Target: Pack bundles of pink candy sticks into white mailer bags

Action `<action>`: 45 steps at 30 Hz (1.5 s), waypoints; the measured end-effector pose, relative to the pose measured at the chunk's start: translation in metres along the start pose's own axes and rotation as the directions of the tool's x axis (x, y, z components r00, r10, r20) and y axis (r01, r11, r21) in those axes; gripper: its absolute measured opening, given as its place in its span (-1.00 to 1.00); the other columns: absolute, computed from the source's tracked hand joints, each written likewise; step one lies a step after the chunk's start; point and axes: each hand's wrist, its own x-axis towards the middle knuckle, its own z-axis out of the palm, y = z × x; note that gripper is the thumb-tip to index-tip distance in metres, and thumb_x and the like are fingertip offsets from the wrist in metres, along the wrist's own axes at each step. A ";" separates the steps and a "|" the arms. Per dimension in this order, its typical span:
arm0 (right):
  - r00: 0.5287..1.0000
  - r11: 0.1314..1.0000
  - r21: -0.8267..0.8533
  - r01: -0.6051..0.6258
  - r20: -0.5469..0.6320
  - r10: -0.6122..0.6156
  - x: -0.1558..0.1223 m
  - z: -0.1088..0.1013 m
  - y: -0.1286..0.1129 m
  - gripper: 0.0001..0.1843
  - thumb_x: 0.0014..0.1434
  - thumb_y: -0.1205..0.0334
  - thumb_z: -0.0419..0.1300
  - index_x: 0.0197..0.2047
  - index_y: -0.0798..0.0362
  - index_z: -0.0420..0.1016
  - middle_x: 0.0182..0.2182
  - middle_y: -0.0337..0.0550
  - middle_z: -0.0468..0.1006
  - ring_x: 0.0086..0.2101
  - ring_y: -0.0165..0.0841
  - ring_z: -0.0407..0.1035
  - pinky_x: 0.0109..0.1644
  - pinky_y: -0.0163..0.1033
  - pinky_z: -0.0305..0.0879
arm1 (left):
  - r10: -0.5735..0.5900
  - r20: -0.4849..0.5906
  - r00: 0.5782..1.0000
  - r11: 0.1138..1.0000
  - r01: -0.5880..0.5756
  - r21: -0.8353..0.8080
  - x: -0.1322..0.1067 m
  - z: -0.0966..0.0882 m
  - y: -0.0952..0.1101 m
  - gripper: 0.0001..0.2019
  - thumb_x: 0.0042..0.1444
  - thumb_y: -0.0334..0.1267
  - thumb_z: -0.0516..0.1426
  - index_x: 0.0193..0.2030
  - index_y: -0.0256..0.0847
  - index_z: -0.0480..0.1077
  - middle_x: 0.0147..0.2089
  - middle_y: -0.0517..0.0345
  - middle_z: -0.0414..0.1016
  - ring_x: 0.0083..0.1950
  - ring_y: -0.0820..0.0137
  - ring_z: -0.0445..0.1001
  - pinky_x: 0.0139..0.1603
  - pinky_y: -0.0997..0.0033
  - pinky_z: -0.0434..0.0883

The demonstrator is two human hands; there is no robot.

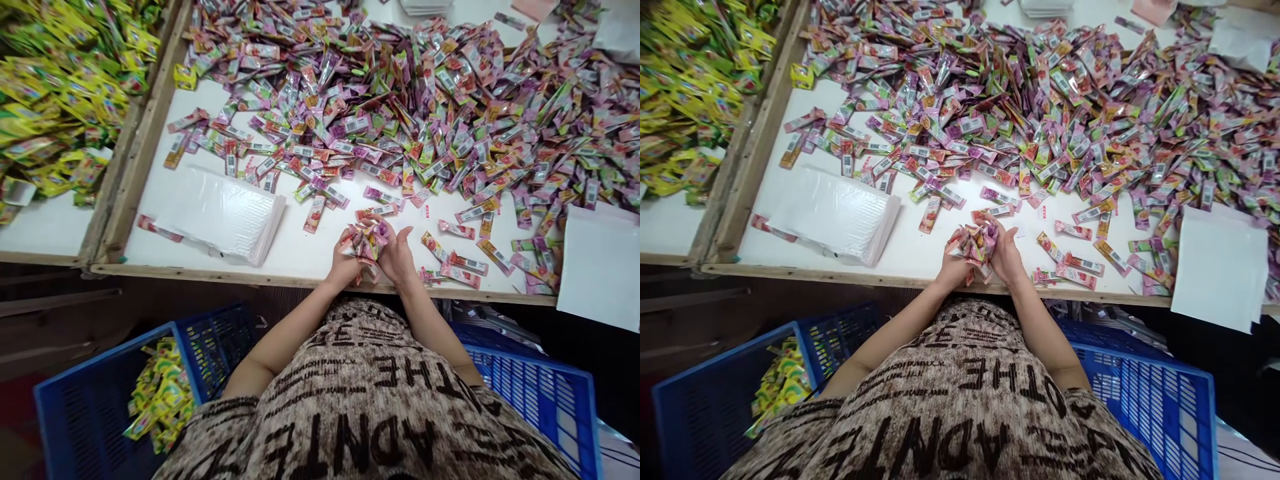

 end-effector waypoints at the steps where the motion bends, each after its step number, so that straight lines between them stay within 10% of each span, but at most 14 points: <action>1: 0.999 1.000 0.008 0.016 -0.035 -0.015 -0.002 0.000 0.001 -0.18 0.13 -0.58 -0.07 0.11 -0.12 0.47 0.15 -0.13 0.52 0.21 -0.19 0.34 0.29 0.03 0.29 | -0.041 -0.021 0.999 0.997 0.040 -0.068 0.001 0.001 0.002 -0.50 -0.33 -0.35 0.44 -0.18 -0.21 0.42 -0.10 0.08 0.59 -0.01 0.21 0.54 0.05 0.25 0.45; 6: 0.971 0.994 -0.069 0.080 -0.222 -0.094 -0.006 0.001 0.015 -0.56 0.07 -0.06 0.37 -0.02 -0.05 0.58 0.02 -0.17 0.62 0.07 -0.22 0.46 0.25 -0.03 0.34 | -0.387 0.041 0.921 0.851 0.374 -0.369 0.001 0.006 0.017 -0.44 -0.44 -0.34 0.48 -0.19 -0.26 0.46 -0.22 0.06 0.64 -0.09 0.12 0.61 -0.03 0.14 0.52; 10: 0.934 0.952 -0.283 0.116 -0.294 -0.202 -0.005 0.000 0.018 -0.51 0.10 -0.08 0.33 0.04 -0.01 0.60 0.04 -0.16 0.62 0.11 -0.20 0.43 0.30 -0.01 0.29 | -0.464 0.150 0.873 0.758 0.479 -0.443 0.000 0.006 0.023 -0.44 -0.50 -0.40 0.49 -0.23 -0.28 0.47 -0.31 0.11 0.63 -0.23 0.20 0.62 -0.12 0.20 0.53; 16: 0.993 0.856 -0.517 0.000 0.104 0.063 -0.012 -0.001 -0.010 -0.10 0.17 -0.40 0.10 0.41 -0.02 0.23 0.24 -0.04 0.45 0.22 -0.06 0.33 0.29 0.15 0.28 | -0.491 0.080 0.867 0.773 0.476 -0.419 -0.005 0.009 0.018 -0.52 -0.40 -0.32 0.49 -0.27 -0.26 0.48 -0.43 0.19 0.56 -0.44 0.35 0.53 -0.40 0.37 0.46; 23: 0.997 0.541 -0.841 -0.003 0.038 0.064 -0.006 0.008 -0.015 0.57 -0.44 -0.04 0.60 0.52 0.06 -0.16 0.38 0.22 0.16 0.33 0.18 0.12 0.36 0.24 0.10 | -0.579 0.114 0.808 0.732 0.576 -0.365 -0.009 0.016 0.040 -0.76 -0.20 -0.37 0.35 -0.31 -0.29 0.52 -0.51 0.20 0.48 -0.46 0.40 0.48 -0.49 0.49 0.40; 30: 0.993 0.650 -0.758 0.040 0.101 0.057 -0.006 -0.001 -0.024 0.19 -0.34 0.08 0.55 0.37 0.09 0.21 0.12 0.03 0.51 0.12 -0.03 0.40 0.26 0.06 0.28 | -0.436 0.150 0.887 0.664 0.430 -0.611 -0.011 0.018 0.057 -0.69 0.03 -0.10 0.32 -0.14 -0.23 0.54 -0.15 0.09 0.62 -0.05 0.30 0.59 0.04 0.38 0.49; 36: 0.981 0.833 -0.553 0.006 -0.158 -0.112 -0.005 -0.004 -0.016 -0.21 -0.37 0.31 0.39 0.06 0.09 0.45 -0.25 -0.19 0.62 -0.26 -0.21 0.50 -0.07 -0.07 0.47 | -0.396 0.291 0.871 0.719 0.491 -0.491 -0.019 0.019 0.064 -0.43 0.08 0.30 0.19 0.05 -0.08 0.51 0.02 -0.01 0.61 0.05 0.19 0.55 -0.02 0.28 0.52; 39: 0.976 0.956 -0.260 -0.136 -0.201 0.084 -0.007 -0.011 -0.019 -0.50 -0.29 0.23 0.33 -0.17 0.07 0.47 -0.39 -0.18 0.60 -0.43 -0.26 0.47 -0.34 -0.15 0.46 | -0.430 0.342 0.836 0.830 0.515 -0.215 -0.011 -0.001 0.070 -0.33 -0.04 0.39 0.21 -0.02 -0.12 0.55 -0.06 -0.11 0.61 -0.05 0.12 0.57 -0.17 0.24 0.53; 41: 0.963 0.962 -0.102 -0.254 -0.125 0.241 -0.011 -0.017 -0.022 -0.61 -0.25 0.19 0.28 -0.26 0.07 0.47 -0.38 -0.09 0.62 -0.43 -0.25 0.47 -0.44 -0.19 0.41 | -0.365 0.175 0.914 0.930 0.352 0.106 0.001 -0.033 0.076 -0.45 -0.02 0.29 0.26 -0.12 -0.16 0.58 -0.16 -0.07 0.62 -0.13 0.16 0.57 -0.16 0.23 0.51; 43: 0.949 0.949 -0.011 -0.315 -0.032 0.315 -0.017 -0.023 -0.024 -0.63 -0.24 0.17 0.23 -0.27 0.06 0.48 -0.29 -0.02 0.64 -0.40 -0.25 0.47 -0.47 -0.22 0.38 | -0.030 -0.131 0.991 0.857 0.093 0.507 0.015 -0.079 0.081 -0.63 0.07 0.12 0.24 -0.21 -0.16 0.58 -0.21 0.04 0.61 -0.13 0.22 0.54 -0.04 0.19 0.48; 45: 0.940 0.939 0.039 -0.341 0.047 0.339 -0.023 -0.028 -0.023 -0.57 -0.23 0.14 0.17 -0.21 0.06 0.50 -0.21 0.02 0.65 -0.39 -0.27 0.43 -0.49 -0.24 0.33 | 0.162 -0.316 0.935 0.752 0.091 0.652 0.027 -0.132 0.083 -0.73 0.16 -0.10 0.18 -0.09 -0.19 0.54 0.01 0.00 0.55 0.09 0.19 0.42 0.27 0.05 0.28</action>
